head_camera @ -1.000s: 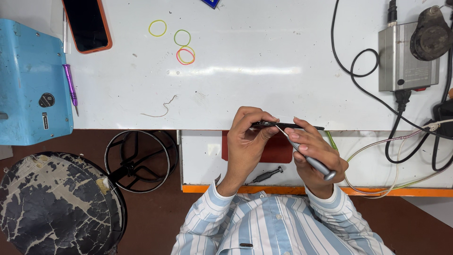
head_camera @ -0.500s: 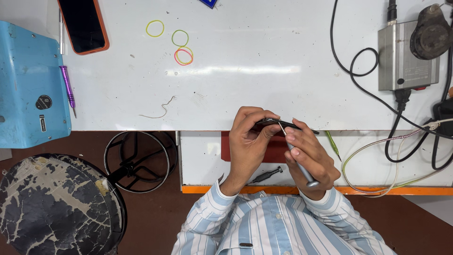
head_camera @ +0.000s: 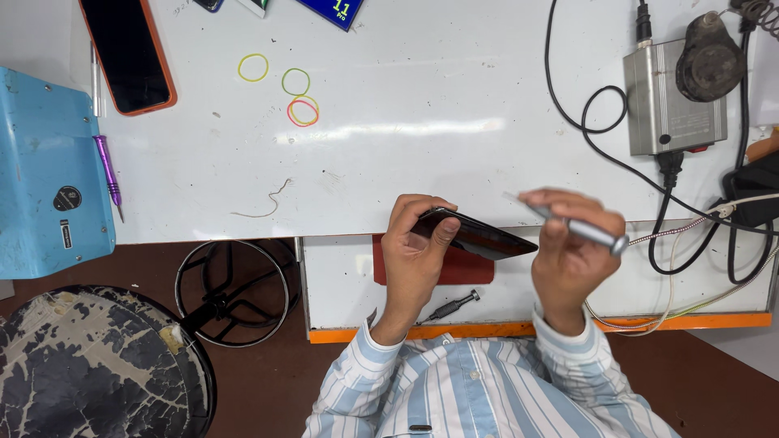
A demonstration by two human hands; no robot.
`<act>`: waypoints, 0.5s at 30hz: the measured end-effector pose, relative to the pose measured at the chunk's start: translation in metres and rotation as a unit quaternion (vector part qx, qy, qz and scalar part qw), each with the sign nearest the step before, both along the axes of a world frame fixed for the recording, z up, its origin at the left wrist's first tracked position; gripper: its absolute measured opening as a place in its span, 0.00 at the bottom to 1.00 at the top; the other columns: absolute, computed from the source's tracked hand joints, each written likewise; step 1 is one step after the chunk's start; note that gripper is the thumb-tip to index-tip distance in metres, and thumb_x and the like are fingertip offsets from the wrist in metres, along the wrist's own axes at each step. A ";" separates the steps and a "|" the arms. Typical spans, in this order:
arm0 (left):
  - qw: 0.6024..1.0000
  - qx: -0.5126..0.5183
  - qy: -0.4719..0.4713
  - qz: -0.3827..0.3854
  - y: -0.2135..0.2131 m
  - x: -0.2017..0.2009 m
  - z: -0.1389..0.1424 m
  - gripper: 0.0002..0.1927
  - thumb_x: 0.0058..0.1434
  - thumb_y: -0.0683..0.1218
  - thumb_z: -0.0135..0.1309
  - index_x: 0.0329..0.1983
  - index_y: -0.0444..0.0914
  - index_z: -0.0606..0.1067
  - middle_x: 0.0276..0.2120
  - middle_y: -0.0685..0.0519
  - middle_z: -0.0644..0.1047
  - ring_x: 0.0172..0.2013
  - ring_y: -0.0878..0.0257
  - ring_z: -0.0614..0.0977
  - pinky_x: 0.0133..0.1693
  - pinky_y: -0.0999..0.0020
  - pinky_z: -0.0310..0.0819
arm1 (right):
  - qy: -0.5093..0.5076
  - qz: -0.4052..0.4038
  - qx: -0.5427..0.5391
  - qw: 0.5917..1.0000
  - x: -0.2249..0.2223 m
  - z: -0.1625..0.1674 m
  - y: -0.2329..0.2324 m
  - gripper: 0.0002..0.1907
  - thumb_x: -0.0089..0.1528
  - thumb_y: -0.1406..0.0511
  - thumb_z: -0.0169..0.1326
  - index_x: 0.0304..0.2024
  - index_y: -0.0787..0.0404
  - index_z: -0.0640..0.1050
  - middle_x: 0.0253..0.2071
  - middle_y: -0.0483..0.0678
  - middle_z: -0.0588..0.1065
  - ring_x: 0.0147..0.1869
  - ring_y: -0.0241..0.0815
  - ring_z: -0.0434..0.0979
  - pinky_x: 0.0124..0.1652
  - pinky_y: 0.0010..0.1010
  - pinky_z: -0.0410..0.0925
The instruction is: The person removes the back cover of a smartphone using a prying tool and then uses a screwdriver to remove screws from the internal frame. The phone is placed on a workbench, and the back cover is set aside.
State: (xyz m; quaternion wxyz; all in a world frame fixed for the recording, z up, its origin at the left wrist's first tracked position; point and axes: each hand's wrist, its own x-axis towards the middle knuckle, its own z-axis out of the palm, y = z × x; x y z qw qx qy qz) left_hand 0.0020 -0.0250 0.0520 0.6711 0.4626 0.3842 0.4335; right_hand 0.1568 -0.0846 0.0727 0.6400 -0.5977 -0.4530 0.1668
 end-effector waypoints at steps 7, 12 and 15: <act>0.999 -0.012 0.051 0.009 0.004 -0.008 -0.010 0.15 0.64 0.52 0.61 0.45 0.36 0.79 0.44 0.55 0.74 0.41 0.68 0.78 0.42 0.76 0.76 | -0.458 -0.010 -0.252 0.852 0.058 0.020 0.064 0.13 0.66 0.66 0.64 0.53 0.61 0.81 0.42 0.49 0.73 0.47 0.49 0.70 0.46 0.39 0.69; 0.998 -0.006 0.052 0.020 0.012 -0.008 -0.014 0.16 0.64 0.53 0.61 0.45 0.37 0.79 0.43 0.55 0.74 0.41 0.69 0.78 0.39 0.77 0.76 | -0.489 0.067 -0.293 0.819 0.065 0.033 0.097 0.21 0.63 0.64 0.64 0.57 0.62 0.81 0.40 0.51 0.74 0.44 0.48 0.72 0.45 0.42 0.69; 0.997 -0.024 0.070 0.015 0.016 -0.008 -0.016 0.16 0.63 0.54 0.61 0.44 0.37 0.79 0.43 0.56 0.75 0.38 0.69 0.78 0.33 0.79 0.74 | -0.477 0.064 -0.256 0.838 0.082 0.043 0.123 0.09 0.69 0.67 0.63 0.51 0.61 0.82 0.44 0.53 0.77 0.49 0.53 0.73 0.48 0.43 0.70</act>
